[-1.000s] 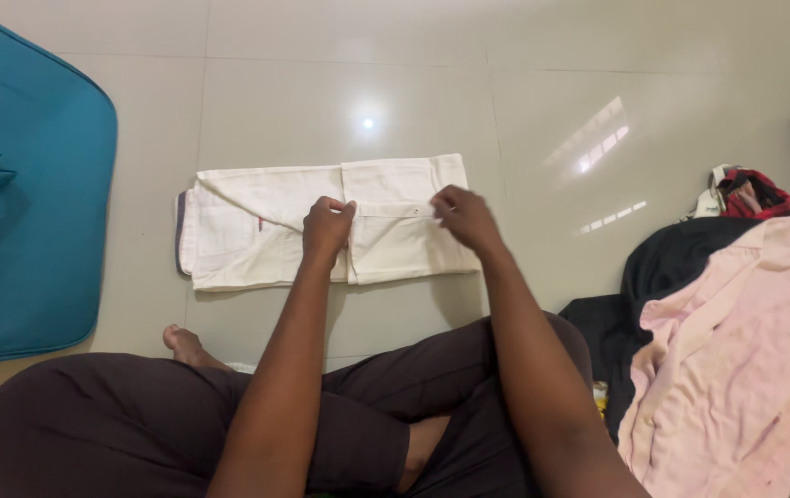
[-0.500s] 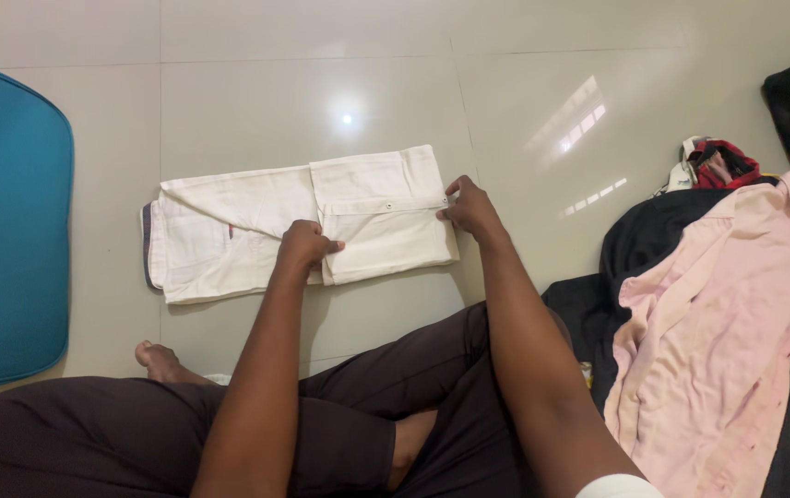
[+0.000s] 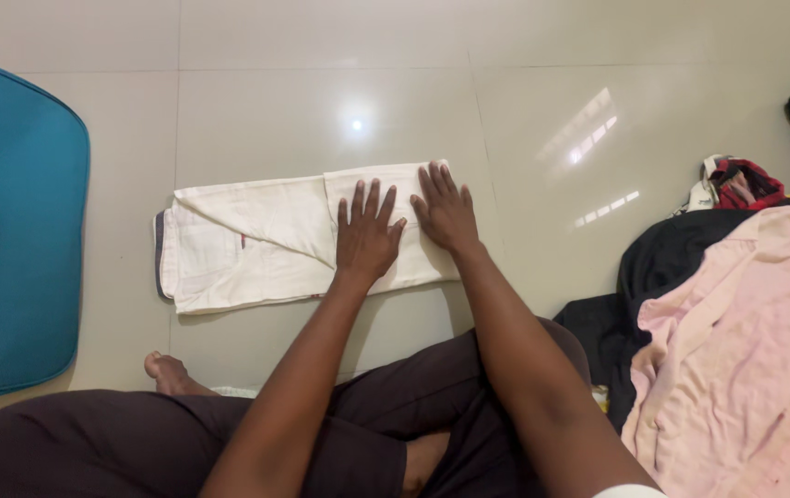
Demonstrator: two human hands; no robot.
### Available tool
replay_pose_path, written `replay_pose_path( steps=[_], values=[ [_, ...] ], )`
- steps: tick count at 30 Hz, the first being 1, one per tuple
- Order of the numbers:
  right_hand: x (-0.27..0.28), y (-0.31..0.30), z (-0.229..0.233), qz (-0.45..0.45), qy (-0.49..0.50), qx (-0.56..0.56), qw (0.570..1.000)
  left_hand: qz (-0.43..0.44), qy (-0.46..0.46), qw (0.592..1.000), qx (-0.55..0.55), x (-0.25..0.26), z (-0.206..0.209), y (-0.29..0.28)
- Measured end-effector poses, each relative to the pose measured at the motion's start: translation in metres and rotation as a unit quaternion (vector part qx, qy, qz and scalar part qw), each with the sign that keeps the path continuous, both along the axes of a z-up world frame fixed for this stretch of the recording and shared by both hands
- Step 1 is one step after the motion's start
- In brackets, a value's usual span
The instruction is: The person folds a white button-up shirt on the floor and then places it into a blue bag.
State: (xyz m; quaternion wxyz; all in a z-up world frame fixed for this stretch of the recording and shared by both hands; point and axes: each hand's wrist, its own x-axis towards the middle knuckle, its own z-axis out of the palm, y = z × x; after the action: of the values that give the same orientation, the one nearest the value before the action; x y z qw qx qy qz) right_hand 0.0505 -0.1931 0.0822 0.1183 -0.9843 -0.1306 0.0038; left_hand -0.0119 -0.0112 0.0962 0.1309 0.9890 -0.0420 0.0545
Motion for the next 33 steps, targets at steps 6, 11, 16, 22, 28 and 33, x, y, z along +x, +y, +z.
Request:
replay_pose_path(
  steps=[6,11,16,22,28,33],
  values=[
    [-0.01,0.009,0.014,-0.021,0.038,0.013,0.999,0.1,0.11,0.989,-0.006,0.013,0.019,0.056],
    [-0.004,0.021,0.009,-0.014,0.003,-0.005,1.0,0.101,-0.046,0.994,-0.001,0.017,-0.006,0.043],
    [0.008,0.012,-0.004,-0.002,0.011,-0.02,1.0,0.038,-0.041,0.997,-0.059,0.001,-0.008,0.004],
    [0.018,-0.022,0.005,-0.114,0.02,0.016,0.993,0.048,-0.076,0.995,-0.048,-0.005,0.006,0.009],
    [0.018,0.002,-0.004,-0.024,0.028,-0.023,0.999,0.046,-0.07,0.995,-0.049,-0.003,0.002,0.009],
    [0.004,-0.004,0.009,-0.026,0.034,-0.049,0.998,0.058,-0.061,0.996,-0.041,-0.003,0.004,0.008]
  ],
)
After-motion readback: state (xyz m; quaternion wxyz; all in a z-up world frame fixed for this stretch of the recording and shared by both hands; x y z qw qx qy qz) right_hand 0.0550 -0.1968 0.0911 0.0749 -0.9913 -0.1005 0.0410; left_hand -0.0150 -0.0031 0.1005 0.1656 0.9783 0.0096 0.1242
